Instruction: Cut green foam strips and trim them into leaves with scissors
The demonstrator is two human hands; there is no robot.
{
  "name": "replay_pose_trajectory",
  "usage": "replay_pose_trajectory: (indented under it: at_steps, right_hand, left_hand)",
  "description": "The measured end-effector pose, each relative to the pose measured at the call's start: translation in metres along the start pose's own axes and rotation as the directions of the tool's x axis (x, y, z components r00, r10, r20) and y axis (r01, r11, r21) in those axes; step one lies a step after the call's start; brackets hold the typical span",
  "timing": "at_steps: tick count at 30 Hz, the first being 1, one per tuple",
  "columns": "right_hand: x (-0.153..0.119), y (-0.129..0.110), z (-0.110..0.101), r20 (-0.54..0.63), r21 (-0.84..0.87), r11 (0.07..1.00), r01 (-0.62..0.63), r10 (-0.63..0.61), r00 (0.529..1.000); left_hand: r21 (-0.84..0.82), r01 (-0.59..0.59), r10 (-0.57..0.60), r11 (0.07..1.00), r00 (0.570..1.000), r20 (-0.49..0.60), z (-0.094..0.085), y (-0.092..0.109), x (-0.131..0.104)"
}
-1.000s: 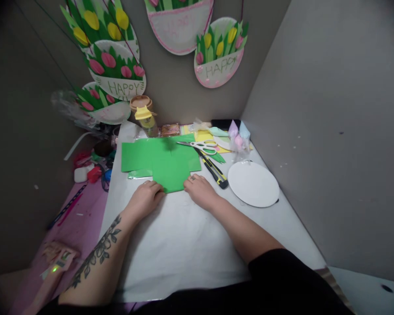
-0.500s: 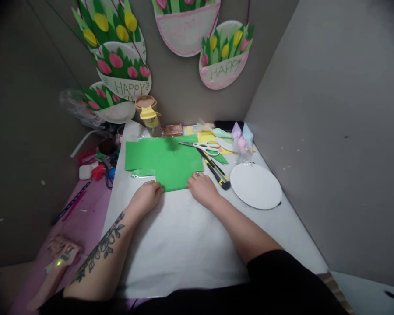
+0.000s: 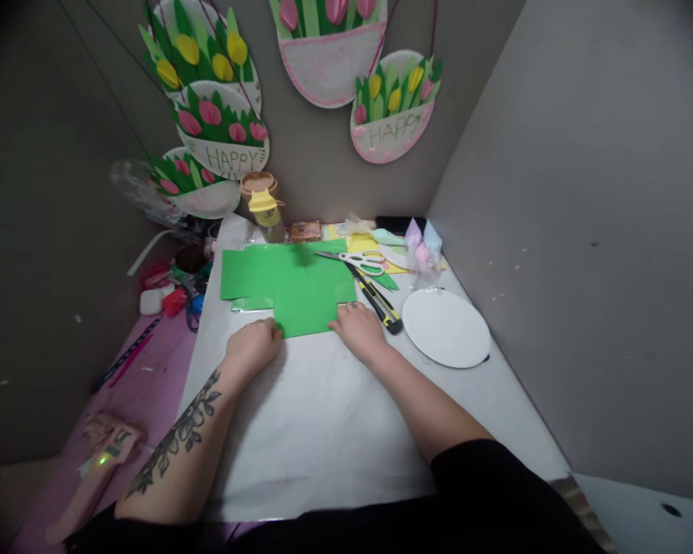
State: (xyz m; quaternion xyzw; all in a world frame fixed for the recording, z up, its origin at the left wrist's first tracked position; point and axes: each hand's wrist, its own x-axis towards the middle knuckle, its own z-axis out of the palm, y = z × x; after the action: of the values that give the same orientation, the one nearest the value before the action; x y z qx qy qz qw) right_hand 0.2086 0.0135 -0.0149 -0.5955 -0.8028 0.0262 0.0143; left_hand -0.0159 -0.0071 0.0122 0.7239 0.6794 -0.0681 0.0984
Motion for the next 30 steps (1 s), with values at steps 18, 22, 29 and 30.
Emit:
replay_pose_trajectory:
  at_steps: [18, 22, 29, 30]
  right_hand:
    - [-0.011, -0.007, -0.001, -0.083, 0.139, 0.957, 0.253, -0.243, 0.966]
    - [-0.023, -0.031, 0.0, -0.02, 0.148, 0.911, 0.385, -0.386, 0.922]
    - [-0.032, -0.026, -0.005, 0.077, 0.04, 0.991, 0.131, -0.134, 0.988]
    - [-0.033, -0.022, -0.006, 0.084, 0.021, 0.995, 0.098, -0.099, 0.992]
  left_hand:
    - [0.2, -0.418, 0.439, 0.886, 0.895, -0.077, 0.0, 0.02, -0.01]
    - [0.195, -0.425, 0.443, 0.884, 0.895, -0.059, 0.0, 0.021, -0.01]
    - [0.167, -0.398, 0.398, 0.902, 0.917, 0.035, -0.02, 0.003, -0.015]
    - [0.177, -0.375, 0.37, 0.91, 0.927, 0.062, -0.024, -0.001, -0.018]
